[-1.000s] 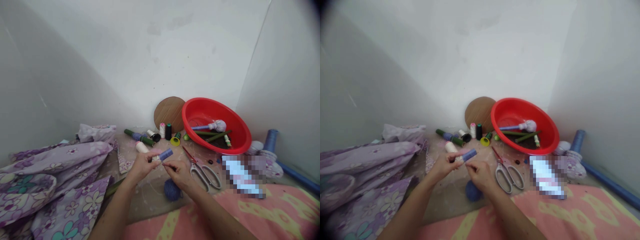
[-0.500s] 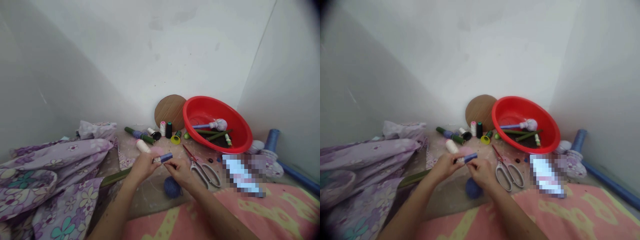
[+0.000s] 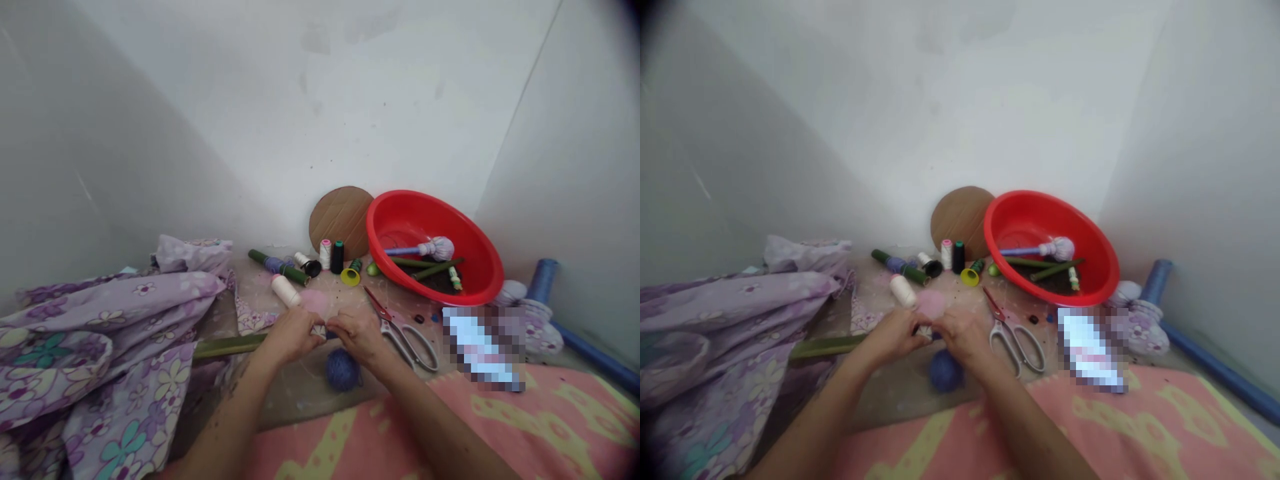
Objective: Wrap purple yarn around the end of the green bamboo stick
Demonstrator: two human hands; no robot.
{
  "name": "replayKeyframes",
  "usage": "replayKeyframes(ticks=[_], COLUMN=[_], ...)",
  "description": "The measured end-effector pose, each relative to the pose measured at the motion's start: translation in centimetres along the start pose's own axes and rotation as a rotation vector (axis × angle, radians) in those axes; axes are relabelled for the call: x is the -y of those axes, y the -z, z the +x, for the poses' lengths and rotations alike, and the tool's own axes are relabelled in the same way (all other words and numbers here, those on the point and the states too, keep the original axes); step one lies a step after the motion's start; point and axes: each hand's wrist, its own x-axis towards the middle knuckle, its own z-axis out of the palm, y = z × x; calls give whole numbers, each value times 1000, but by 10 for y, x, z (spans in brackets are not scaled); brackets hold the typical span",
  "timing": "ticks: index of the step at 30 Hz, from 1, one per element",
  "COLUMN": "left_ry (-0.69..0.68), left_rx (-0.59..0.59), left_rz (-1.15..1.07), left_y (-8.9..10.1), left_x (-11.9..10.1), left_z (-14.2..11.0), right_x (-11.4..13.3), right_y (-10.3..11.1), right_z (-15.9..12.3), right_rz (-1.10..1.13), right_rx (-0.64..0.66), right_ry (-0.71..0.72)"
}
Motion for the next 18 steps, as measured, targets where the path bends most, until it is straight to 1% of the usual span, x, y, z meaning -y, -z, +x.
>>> replayKeyframes(ticks=[5,12,15,18], left_ry=[-6,-21,-37,-80], left_rx=[2,28,40,36], left_rz=[-41,-14,-30,-63], left_y=[0,1,3,6], left_x=[1,1,0,-1], left_z=[-1,-1,-2,-2], right_x=[-4,-4,-5,-8], right_y=[-1,-4,-4,-4], right_z=[1,1,1,2], right_rz=[51,2,51,117], right_rx=[23,54,61,73], right_ry=[-14,-1,-2,-7])
